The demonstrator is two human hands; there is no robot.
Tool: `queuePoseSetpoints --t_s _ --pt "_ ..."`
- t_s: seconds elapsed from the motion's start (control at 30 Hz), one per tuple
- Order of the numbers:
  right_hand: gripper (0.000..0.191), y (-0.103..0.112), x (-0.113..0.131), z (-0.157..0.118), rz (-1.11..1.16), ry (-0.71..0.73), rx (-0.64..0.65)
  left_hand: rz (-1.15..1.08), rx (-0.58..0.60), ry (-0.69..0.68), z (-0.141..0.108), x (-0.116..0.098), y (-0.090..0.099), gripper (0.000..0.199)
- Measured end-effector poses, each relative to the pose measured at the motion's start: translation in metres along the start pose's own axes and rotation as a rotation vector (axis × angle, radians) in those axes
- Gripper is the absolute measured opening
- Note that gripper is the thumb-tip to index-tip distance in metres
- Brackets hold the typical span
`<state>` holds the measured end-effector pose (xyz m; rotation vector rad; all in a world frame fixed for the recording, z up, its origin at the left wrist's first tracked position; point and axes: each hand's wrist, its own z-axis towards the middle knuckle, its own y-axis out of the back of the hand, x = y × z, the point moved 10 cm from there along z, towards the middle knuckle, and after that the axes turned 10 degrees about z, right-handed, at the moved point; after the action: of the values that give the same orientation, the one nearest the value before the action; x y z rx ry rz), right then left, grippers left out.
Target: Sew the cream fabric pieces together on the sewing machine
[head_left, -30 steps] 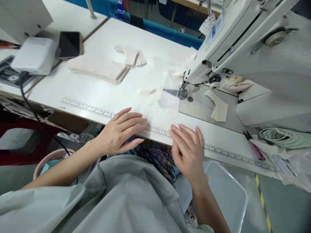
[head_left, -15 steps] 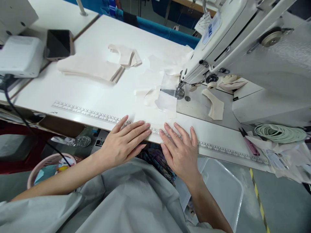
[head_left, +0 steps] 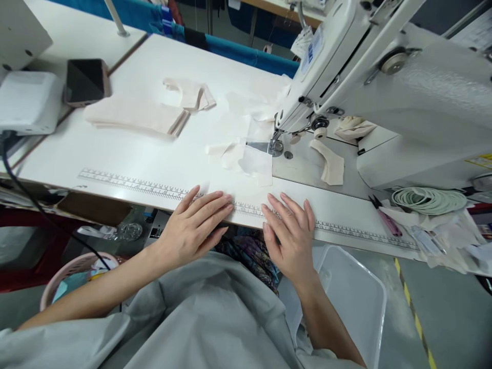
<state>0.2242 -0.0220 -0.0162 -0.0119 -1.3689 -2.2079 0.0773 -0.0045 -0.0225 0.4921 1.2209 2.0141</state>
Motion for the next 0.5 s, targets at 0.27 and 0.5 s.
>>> queuePoseSetpoints --t_s 0.27,0.5 --pt "0.030 0.007 0.010 -0.013 0.072 -0.019 -0.091 0.045 0.023 -0.021 -0.002 0.006 0.002 0.056" --pt "0.019 0.008 0.017 -0.013 -0.008 0.061 -0.120 0.086 -0.095 -0.084 0.000 -0.015 0.005 0.043"
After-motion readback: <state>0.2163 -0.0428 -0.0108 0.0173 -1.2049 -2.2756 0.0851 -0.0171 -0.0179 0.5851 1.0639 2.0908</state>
